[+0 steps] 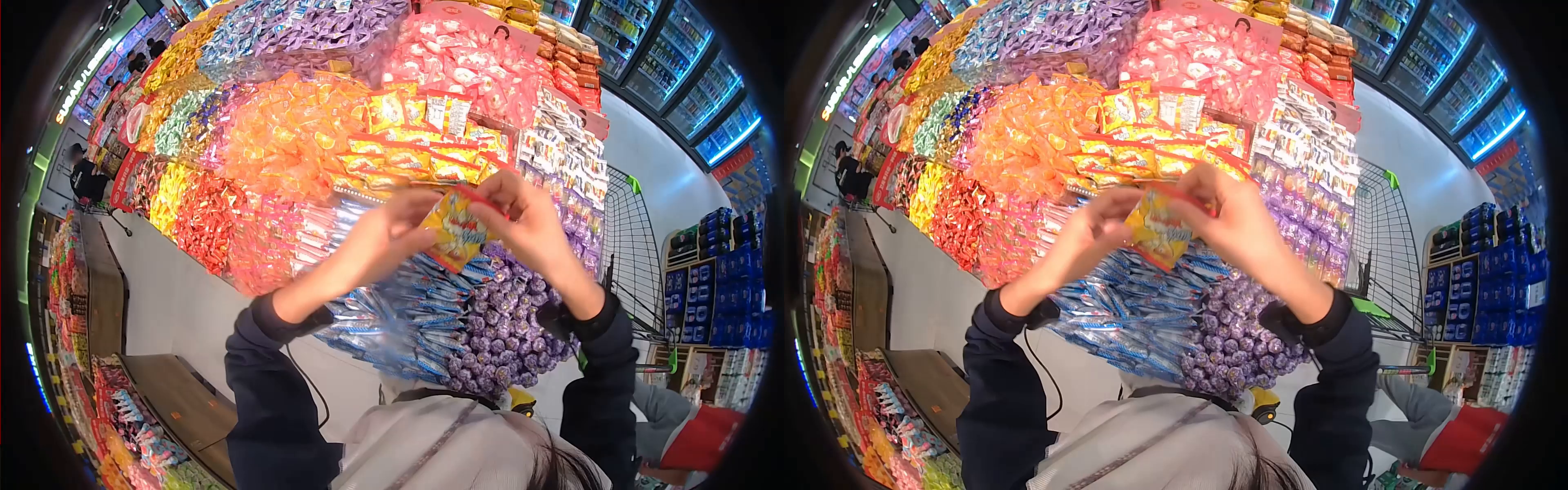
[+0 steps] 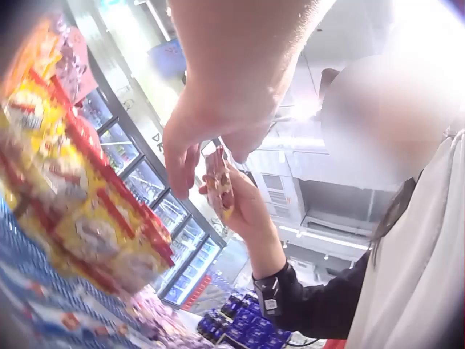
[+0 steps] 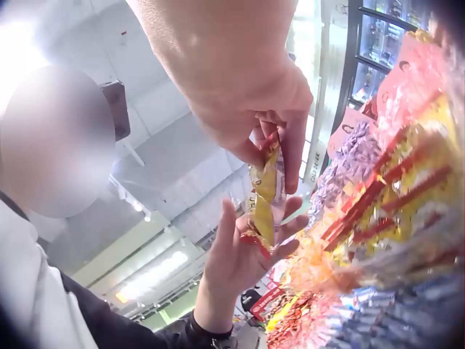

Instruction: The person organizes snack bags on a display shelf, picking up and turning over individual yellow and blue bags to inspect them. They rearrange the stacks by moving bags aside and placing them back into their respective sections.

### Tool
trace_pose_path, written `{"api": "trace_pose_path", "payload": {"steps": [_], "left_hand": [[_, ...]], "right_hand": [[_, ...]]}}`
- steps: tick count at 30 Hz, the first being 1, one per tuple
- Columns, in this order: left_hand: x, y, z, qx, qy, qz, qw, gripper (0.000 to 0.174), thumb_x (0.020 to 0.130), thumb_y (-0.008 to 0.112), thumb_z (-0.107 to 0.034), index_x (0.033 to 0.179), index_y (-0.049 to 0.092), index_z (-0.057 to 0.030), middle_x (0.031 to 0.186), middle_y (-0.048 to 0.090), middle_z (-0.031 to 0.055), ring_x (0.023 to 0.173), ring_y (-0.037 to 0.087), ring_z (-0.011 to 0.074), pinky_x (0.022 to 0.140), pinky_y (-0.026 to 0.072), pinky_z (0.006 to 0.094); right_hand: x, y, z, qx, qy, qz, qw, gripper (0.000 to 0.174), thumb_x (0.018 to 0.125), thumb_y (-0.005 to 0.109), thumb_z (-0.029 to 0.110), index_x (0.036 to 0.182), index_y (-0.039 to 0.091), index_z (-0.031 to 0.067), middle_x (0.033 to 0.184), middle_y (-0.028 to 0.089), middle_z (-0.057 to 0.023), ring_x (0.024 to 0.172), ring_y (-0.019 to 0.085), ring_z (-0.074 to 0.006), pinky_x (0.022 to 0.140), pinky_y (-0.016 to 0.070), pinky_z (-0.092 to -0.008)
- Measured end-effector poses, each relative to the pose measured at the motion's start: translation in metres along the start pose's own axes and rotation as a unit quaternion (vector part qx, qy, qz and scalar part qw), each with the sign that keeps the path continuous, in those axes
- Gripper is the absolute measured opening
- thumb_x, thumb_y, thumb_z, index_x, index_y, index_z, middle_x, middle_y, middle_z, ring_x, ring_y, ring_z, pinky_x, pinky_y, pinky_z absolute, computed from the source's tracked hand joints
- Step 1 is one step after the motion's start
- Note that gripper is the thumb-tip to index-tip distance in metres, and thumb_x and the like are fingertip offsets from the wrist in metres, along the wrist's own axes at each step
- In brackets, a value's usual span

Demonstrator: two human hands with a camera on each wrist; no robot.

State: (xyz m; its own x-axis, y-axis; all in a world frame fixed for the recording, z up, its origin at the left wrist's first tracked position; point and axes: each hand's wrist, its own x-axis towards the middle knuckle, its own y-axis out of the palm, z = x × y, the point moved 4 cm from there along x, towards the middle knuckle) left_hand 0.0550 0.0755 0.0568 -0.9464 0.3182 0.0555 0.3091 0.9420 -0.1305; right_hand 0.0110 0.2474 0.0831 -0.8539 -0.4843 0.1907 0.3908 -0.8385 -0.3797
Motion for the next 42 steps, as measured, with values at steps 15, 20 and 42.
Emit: {"api": "trace_pose_path", "payload": {"steps": [15,20,42], "left_hand": [[-0.051,0.061,0.066,-0.121,-0.075,-0.089,0.986,0.025,0.082,0.06,-0.013,0.1,0.051,0.0019,0.092,0.061,0.0074,0.082,0.058,0.0093,0.07,0.0471,0.0229],[-0.059,0.073,0.062,-0.149,-0.08,-0.114,0.979,0.025,0.082,0.06,-0.012,0.1,0.051,0.0023,0.09,0.061,0.0074,0.079,0.059,0.0097,0.069,0.0478,0.0218],[-0.088,0.072,0.074,-0.196,0.011,-0.136,0.971,0.037,0.078,0.066,-0.015,0.107,0.049,-0.0011,0.108,0.054,0.0105,0.099,0.053,0.017,0.085,0.0419,0.0288]], "right_hand": [[-0.048,0.027,-0.055,0.184,0.127,-0.011,0.975,0.015,0.08,0.061,0.013,0.086,0.063,-0.0014,0.073,0.06,-0.0009,0.066,0.053,-0.0051,0.059,0.0421,-0.0212],[-0.054,0.033,-0.078,0.27,0.173,0.004,0.947,0.018,0.08,0.062,0.015,0.086,0.063,-0.0012,0.073,0.061,-0.0008,0.065,0.053,-0.0056,0.058,0.0413,-0.0205],[-0.088,0.034,-0.066,0.256,0.102,-0.077,0.958,0.011,0.082,0.058,0.011,0.085,0.059,-0.0001,0.066,0.058,0.0022,0.055,0.047,-0.0018,0.049,0.035,-0.0172]]}}
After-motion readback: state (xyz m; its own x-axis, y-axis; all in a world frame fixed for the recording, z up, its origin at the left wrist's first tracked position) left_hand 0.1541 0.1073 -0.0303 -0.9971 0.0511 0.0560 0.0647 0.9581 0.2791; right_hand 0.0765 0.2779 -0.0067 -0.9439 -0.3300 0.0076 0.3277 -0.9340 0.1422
